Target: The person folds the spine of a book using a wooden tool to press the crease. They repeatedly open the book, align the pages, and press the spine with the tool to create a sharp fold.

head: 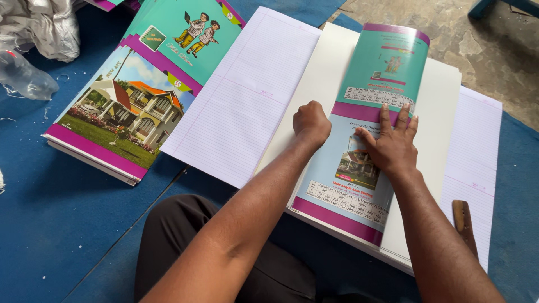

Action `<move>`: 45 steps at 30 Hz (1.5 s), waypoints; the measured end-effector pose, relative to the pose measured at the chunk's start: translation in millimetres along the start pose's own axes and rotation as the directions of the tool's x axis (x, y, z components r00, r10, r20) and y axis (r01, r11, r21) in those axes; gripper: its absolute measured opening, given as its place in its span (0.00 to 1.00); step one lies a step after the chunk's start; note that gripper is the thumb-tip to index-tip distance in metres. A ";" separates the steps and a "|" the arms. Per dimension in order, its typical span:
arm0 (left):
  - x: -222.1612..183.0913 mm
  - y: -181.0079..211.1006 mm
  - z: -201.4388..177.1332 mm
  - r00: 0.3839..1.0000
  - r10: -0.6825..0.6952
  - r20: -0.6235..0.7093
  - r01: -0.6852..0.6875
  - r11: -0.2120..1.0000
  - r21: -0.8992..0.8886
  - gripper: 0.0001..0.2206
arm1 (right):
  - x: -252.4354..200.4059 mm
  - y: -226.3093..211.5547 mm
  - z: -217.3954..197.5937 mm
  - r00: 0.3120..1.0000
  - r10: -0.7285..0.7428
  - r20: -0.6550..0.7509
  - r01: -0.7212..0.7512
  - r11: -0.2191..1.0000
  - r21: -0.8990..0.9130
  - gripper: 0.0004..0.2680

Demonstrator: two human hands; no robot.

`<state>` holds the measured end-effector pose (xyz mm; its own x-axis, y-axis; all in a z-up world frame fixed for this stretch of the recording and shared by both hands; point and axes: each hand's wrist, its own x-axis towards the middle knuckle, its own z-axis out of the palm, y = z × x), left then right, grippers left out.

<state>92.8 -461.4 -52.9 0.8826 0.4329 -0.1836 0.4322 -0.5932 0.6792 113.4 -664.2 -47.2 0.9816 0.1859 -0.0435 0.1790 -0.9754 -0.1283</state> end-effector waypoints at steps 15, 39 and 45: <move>-9.3 7.5 4.1 0.986 0.168 -0.008 -0.168 0.985 0.038 0.08 | 6.0 -1.2 14.5 1.000 -0.014 0.005 0.015 0.990 -0.141 0.36; -19.0 85.3 15.2 0.778 0.181 0.602 -0.609 0.452 0.652 0.63 | 21.7 57.1 31.0 0.959 -0.270 -0.082 0.265 0.962 -0.066 0.30; -25.8 95.9 18.0 0.797 0.079 0.599 -0.508 0.623 0.594 0.56 | 18.3 59.6 49.4 0.978 -0.198 -0.068 0.199 0.980 0.009 0.27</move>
<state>114.7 -541.6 4.2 0.8483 -0.1080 -0.5184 -0.0690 -0.9932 0.0941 138.7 -713.1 -104.5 0.9290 0.3667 0.0499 0.3700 -0.9180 -0.1430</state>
